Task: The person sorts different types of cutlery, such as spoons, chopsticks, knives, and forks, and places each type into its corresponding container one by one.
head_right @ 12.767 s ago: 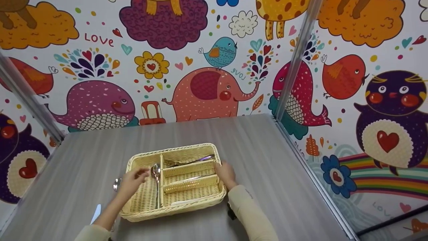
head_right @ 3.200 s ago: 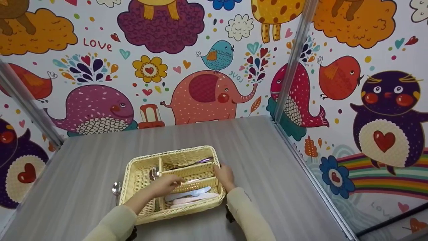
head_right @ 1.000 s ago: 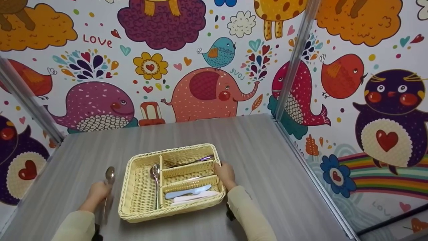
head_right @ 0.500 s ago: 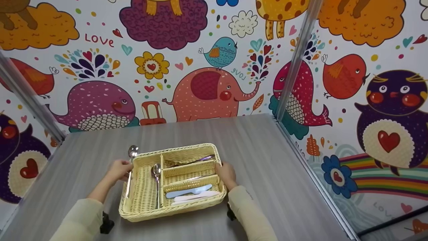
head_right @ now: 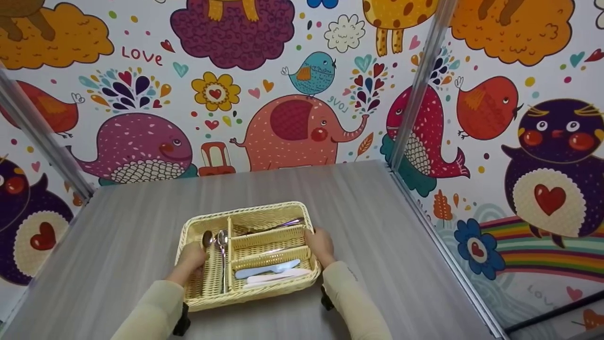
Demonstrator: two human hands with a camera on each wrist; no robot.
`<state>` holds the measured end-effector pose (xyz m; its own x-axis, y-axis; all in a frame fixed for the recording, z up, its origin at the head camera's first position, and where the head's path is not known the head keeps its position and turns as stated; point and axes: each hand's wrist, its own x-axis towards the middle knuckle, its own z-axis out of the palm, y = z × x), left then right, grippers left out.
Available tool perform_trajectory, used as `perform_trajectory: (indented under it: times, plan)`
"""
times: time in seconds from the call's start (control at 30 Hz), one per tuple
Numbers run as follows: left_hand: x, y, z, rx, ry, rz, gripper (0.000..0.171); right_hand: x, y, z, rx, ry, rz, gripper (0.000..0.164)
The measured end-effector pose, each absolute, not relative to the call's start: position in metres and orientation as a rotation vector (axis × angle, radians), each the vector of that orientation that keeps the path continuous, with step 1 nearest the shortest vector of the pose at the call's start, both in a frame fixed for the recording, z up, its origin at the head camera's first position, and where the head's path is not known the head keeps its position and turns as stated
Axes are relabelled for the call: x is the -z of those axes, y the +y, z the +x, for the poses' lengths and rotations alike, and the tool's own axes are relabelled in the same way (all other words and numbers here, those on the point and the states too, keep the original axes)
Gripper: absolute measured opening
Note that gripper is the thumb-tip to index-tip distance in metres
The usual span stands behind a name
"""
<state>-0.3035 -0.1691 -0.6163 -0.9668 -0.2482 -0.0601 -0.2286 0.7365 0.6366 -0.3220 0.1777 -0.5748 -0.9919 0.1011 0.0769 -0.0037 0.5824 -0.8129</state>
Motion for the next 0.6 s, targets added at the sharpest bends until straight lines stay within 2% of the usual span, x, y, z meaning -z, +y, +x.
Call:
perform_trajectory:
  times: [0.1, 0.17, 0.23, 0.3, 0.33, 0.43, 0.5, 0.53, 0.6]
  plan:
    - [0.707, -0.189, -0.348, 0.886, -2.901, 0.371, 0.009, 0.574, 0.177, -0.321, -1.397, -2.688, -0.079, 0.028]
    - [0.733, -0.198, -0.362, 0.832, -2.915, 0.354, 0.009, 0.574, 0.177, -0.322, -1.398, -2.684, -0.072, 0.028]
    - [0.693, -0.187, -0.338, 0.807, -2.920, 0.357, 0.012, 0.574, 0.177, -0.322, -1.393, -2.681, -0.058, 0.029]
    - [0.675, -0.183, -0.326, 0.811, -2.942, 0.378, 0.016, 0.575, 0.176, -0.322, -1.379, -2.683, -0.040, 0.030]
    - [0.672, -0.182, -0.324, 0.832, -2.973, 0.397, 0.018, 0.575, 0.176, -0.322, -1.381, -2.685, -0.045, 0.030]
    - [0.709, -0.187, -0.340, 0.799, -2.957, 0.430, 0.017, 0.575, 0.175, -0.320, -1.379, -2.696, -0.052, 0.031]
    - [0.717, -0.189, -0.342, 0.795, -2.987, 0.410, 0.018, 0.575, 0.174, -0.319, -1.380, -2.699, -0.064, 0.031]
    - [0.717, -0.189, -0.342, 0.757, -2.971, 0.378, 0.016, 0.574, 0.174, -0.319, -1.379, -2.699, -0.065, 0.031]
    - [0.683, -0.183, -0.328, 0.747, -2.980, 0.335, 0.014, 0.573, 0.172, -0.320, -1.384, -2.704, -0.059, 0.031]
